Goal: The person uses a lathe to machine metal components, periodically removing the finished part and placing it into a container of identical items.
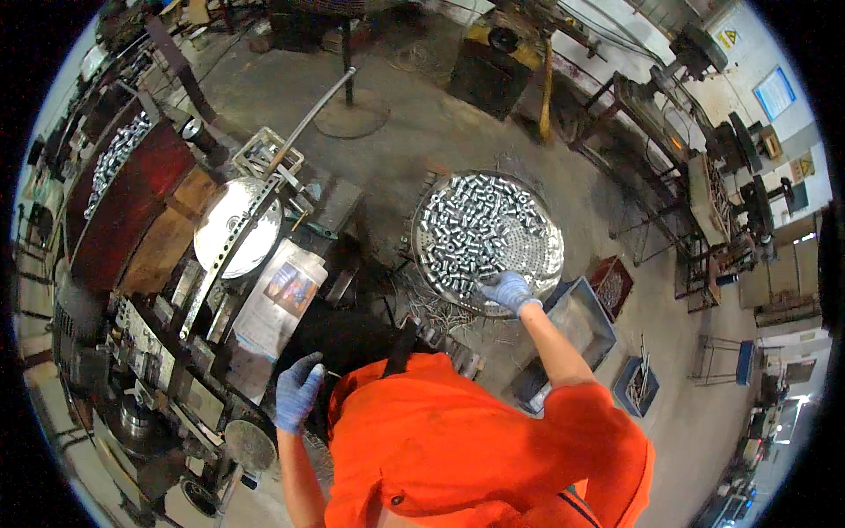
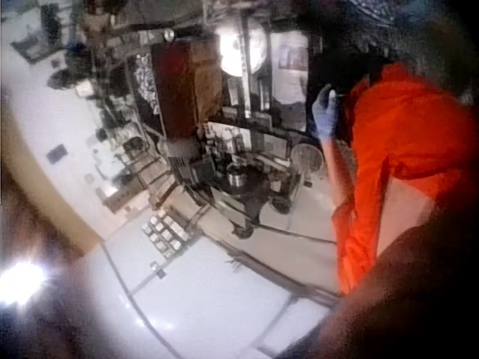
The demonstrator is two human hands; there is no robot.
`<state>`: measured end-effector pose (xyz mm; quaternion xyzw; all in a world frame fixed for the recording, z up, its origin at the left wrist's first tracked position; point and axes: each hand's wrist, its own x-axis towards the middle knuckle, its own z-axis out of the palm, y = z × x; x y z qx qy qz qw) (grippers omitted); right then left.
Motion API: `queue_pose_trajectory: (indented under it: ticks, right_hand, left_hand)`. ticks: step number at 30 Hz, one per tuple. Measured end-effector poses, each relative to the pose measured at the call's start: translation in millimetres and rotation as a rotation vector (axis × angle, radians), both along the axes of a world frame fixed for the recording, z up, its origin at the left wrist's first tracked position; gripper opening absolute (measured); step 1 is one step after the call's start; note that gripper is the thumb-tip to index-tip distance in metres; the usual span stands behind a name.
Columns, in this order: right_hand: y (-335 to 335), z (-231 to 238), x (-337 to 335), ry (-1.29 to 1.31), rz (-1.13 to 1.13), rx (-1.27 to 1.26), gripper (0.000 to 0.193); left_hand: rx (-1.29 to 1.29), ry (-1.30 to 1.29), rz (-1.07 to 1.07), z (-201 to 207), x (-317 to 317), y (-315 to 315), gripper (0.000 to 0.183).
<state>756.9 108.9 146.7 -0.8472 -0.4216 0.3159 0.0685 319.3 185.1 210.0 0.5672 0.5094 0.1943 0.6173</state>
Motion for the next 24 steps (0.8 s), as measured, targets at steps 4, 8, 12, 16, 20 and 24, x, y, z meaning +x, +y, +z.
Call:
queue_pose_trajectory:
  ticks: [4, 8, 12, 16, 20, 24]
  right_hand:
    - [23, 56, -62, 0.261, 0.199, 0.582, 0.023]
    - [71, 119, -179, 0.538, 0.744, 0.878, 0.019]
    - [102, 167, -268, 0.705, 1.027, 1.053, 0.022]
    - [109, 179, -318, 0.809, 1.200, 1.003, 0.020]
    - [109, 178, -346, 0.818, 1.318, 0.980, 0.023]
    - [108, 187, -365, 0.716, 1.369, 1.031, 0.019]
  left_hand:
    - [-0.005, -0.175, 0.069, 25, 5, -1, 0.033]
    - [0.020, -0.342, 0.158, 53, 12, 0, 0.042]
    - [-0.115, -0.625, 0.426, 68, -5, -14, 0.046]
    - [-0.086, -1.028, 0.583, 69, -37, -34, 0.038]
    - [-0.050, -1.266, 0.598, 70, -53, -42, 0.036]
    - [0.132, -1.003, 0.710, 81, -66, -40, 0.030]
